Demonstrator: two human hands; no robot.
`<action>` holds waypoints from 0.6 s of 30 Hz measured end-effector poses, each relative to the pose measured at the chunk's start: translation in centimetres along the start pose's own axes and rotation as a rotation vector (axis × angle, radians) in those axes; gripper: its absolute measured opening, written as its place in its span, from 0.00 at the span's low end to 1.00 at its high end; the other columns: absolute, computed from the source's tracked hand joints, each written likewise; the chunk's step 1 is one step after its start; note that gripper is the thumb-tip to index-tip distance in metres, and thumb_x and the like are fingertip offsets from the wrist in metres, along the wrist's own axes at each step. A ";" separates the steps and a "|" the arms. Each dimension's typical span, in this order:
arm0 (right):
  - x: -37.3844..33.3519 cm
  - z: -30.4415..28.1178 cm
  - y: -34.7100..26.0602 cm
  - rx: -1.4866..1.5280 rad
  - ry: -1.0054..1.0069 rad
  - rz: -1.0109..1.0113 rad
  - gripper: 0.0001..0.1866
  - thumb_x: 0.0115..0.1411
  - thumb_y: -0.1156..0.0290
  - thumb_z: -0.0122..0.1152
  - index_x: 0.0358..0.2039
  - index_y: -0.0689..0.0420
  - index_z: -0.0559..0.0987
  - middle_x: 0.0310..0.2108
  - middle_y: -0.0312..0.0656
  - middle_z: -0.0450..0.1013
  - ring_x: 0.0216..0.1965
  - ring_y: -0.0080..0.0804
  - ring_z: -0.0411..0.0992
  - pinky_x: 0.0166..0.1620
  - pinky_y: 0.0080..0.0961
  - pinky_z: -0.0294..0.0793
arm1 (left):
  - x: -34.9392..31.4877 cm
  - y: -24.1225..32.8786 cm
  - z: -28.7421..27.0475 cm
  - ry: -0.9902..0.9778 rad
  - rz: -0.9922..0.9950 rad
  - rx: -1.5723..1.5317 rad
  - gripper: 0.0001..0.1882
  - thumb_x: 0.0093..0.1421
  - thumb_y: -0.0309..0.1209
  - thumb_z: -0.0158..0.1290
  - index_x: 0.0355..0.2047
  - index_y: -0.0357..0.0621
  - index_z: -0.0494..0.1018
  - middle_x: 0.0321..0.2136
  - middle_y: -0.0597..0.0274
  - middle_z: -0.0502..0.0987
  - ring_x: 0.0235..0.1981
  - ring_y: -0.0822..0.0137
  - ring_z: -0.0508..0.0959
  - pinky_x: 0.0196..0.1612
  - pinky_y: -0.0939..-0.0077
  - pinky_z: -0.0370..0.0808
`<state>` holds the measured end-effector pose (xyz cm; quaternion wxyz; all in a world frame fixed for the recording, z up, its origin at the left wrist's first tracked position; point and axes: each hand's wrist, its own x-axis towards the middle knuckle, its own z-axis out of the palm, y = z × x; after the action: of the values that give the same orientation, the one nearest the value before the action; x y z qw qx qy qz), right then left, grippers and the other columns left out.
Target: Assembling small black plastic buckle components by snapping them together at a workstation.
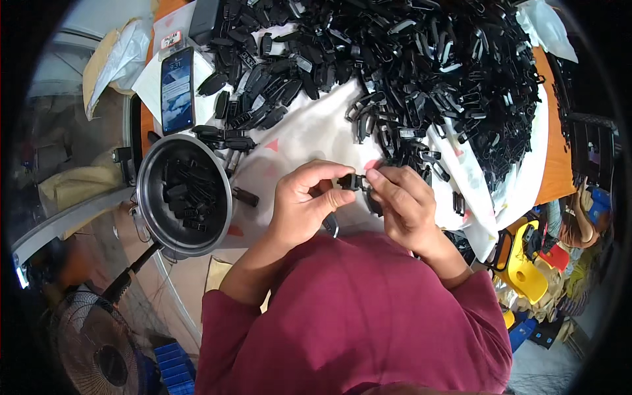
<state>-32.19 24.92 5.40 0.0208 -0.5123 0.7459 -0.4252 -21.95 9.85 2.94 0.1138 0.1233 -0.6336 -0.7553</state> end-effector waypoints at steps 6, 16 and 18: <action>-0.6 0.4 0.8 -0.055 0.084 -0.053 0.22 0.39 0.86 0.58 0.39 0.62 0.75 0.26 0.42 0.67 0.24 0.34 0.68 0.27 0.26 0.70 | 0.3 0.5 0.6 0.078 0.095 0.197 0.14 0.47 0.23 0.59 0.36 0.37 0.73 0.27 0.65 0.74 0.21 0.79 0.68 0.25 0.87 0.66; -1.4 1.9 -0.1 -0.127 0.161 -0.027 0.22 0.41 0.87 0.60 0.41 0.63 0.74 0.32 0.48 0.70 0.31 0.38 0.71 0.31 0.26 0.71 | -0.2 -1.2 2.8 0.201 -0.088 -0.143 0.17 0.52 0.25 0.56 0.43 0.36 0.70 0.25 0.70 0.73 0.21 0.83 0.67 0.24 0.90 0.64; -1.2 1.8 -0.2 -0.029 0.165 0.045 0.22 0.43 0.84 0.61 0.42 0.62 0.73 0.32 0.48 0.70 0.31 0.37 0.70 0.31 0.25 0.70 | -0.2 -1.1 3.0 0.219 -0.108 -0.198 0.16 0.53 0.25 0.54 0.43 0.36 0.71 0.24 0.70 0.72 0.21 0.84 0.66 0.24 0.90 0.63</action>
<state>-30.59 24.73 3.91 -0.0386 -0.4590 0.7623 -0.4547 -22.81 12.92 2.33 0.1530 0.2271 -0.5322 -0.8011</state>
